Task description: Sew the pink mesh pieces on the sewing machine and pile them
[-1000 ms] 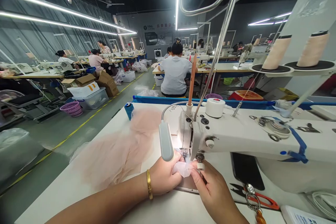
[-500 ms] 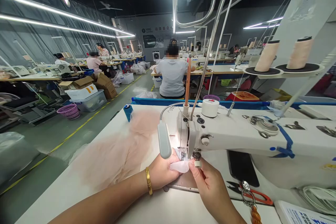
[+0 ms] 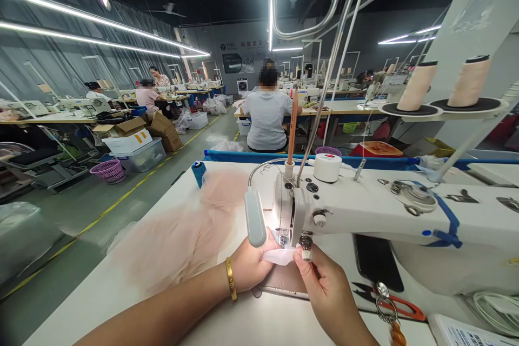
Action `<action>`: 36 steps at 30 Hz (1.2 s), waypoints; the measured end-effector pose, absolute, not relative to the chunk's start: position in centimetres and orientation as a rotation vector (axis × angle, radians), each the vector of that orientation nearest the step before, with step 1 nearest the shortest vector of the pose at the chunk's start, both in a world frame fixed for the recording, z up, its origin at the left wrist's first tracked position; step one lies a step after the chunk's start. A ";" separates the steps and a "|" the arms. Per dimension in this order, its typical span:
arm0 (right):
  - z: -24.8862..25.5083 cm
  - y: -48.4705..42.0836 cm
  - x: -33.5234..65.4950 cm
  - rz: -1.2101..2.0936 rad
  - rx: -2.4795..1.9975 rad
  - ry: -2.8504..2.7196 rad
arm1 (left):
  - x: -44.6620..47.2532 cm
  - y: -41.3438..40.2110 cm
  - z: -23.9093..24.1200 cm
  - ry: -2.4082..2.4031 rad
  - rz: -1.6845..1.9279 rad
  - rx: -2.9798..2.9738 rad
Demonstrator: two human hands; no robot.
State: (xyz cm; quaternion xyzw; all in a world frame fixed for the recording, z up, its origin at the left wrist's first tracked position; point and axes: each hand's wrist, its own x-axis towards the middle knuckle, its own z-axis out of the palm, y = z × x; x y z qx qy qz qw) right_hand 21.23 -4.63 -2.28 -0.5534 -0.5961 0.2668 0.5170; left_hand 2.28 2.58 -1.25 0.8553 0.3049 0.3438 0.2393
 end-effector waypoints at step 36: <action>-2.4 -4.0 23.8 -0.083 -1.041 -2.314 | 0.8 2.1 -3.3 0.803 0.778 2.854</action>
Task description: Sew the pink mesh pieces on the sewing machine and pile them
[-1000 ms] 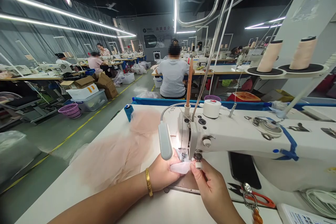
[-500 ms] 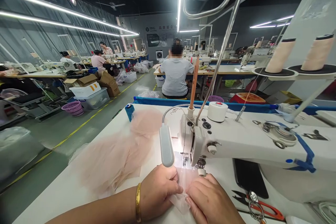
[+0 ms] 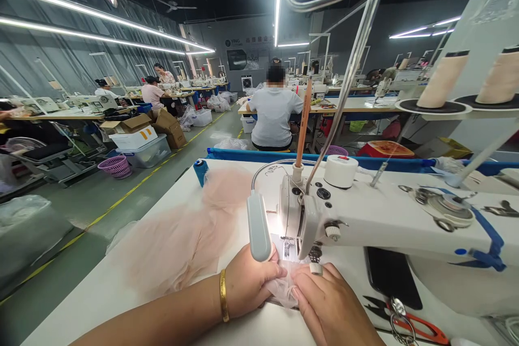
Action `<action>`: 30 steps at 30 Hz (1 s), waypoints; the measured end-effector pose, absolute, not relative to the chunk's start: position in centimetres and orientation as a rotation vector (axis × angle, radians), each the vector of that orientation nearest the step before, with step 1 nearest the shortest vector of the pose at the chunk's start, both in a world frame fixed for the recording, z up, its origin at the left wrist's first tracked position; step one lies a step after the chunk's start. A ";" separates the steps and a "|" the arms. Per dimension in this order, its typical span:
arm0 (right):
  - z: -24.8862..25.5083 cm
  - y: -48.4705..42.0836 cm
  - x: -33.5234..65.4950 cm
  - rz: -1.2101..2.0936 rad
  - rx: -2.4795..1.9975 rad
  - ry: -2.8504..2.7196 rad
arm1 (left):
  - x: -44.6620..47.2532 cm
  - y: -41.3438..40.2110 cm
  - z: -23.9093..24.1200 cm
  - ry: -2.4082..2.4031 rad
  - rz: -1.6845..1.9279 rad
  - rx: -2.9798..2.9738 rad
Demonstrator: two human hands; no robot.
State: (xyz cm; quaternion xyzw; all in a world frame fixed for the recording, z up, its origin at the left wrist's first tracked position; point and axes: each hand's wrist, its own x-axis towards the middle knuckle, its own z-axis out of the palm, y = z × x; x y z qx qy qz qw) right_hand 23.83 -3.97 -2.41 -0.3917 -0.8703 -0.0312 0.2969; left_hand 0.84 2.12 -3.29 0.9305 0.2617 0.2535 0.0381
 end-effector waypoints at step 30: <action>-2.9 -4.1 23.7 0.102 -1.038 -2.310 | -0.3 1.7 -1.8 0.761 0.564 2.940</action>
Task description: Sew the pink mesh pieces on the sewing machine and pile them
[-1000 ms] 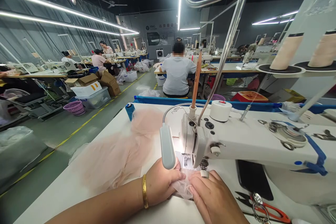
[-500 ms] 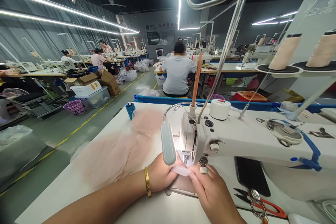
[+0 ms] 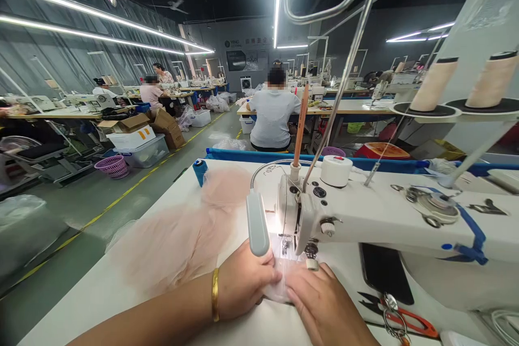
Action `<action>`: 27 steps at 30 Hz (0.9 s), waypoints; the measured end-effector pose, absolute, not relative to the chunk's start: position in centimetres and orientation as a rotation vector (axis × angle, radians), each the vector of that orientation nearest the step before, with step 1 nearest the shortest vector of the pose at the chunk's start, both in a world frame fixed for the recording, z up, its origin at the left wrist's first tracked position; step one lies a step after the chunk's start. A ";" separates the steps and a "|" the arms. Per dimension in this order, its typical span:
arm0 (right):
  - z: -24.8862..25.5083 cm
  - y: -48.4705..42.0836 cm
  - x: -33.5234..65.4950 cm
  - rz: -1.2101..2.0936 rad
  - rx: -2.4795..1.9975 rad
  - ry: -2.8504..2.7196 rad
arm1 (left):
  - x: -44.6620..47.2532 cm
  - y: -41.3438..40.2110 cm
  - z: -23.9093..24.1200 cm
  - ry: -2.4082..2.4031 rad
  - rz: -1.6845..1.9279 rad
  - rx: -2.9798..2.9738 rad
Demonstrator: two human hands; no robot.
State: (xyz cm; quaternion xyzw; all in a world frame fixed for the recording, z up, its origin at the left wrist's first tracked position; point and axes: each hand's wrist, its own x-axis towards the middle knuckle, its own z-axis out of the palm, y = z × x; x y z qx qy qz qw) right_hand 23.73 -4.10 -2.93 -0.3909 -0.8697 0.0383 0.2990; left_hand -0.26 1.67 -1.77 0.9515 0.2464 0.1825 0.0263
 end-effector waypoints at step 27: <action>-1.9 -4.0 23.5 -0.426 -0.967 -2.341 | -0.5 1.9 -1.9 0.562 0.607 3.005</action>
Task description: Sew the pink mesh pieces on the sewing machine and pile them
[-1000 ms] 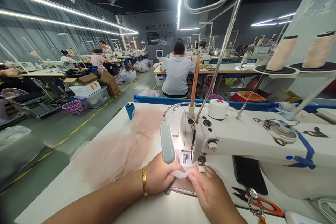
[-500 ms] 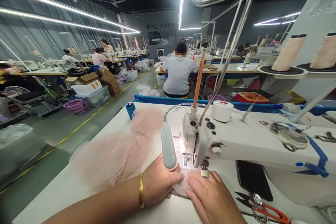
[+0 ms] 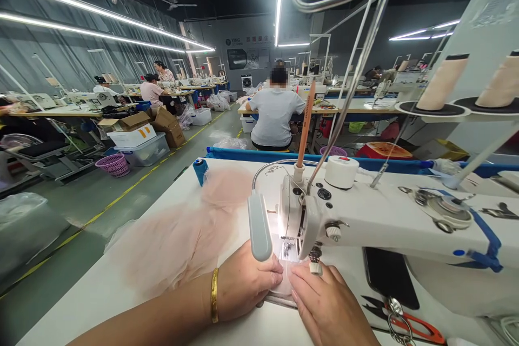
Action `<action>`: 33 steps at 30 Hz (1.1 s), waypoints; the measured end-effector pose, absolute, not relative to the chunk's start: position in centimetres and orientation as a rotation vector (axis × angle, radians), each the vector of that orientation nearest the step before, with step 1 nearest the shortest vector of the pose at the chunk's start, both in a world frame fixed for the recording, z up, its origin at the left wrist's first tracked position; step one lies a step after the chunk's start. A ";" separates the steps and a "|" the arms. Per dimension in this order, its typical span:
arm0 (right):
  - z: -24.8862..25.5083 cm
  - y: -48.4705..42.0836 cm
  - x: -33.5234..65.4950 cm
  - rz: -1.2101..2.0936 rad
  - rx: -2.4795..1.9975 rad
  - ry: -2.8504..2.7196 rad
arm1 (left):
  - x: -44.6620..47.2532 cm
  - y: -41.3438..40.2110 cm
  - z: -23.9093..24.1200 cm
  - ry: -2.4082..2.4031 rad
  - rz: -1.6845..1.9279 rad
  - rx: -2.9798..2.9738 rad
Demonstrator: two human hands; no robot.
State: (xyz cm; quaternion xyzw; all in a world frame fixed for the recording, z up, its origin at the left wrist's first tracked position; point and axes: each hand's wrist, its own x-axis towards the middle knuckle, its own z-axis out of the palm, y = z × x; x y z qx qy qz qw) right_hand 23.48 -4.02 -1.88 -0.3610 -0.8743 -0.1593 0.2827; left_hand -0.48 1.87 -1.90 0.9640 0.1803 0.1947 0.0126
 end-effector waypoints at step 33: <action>-6.7 -2.3 25.1 -0.392 -1.361 -2.330 | 0.1 4.3 -2.3 0.812 0.539 2.905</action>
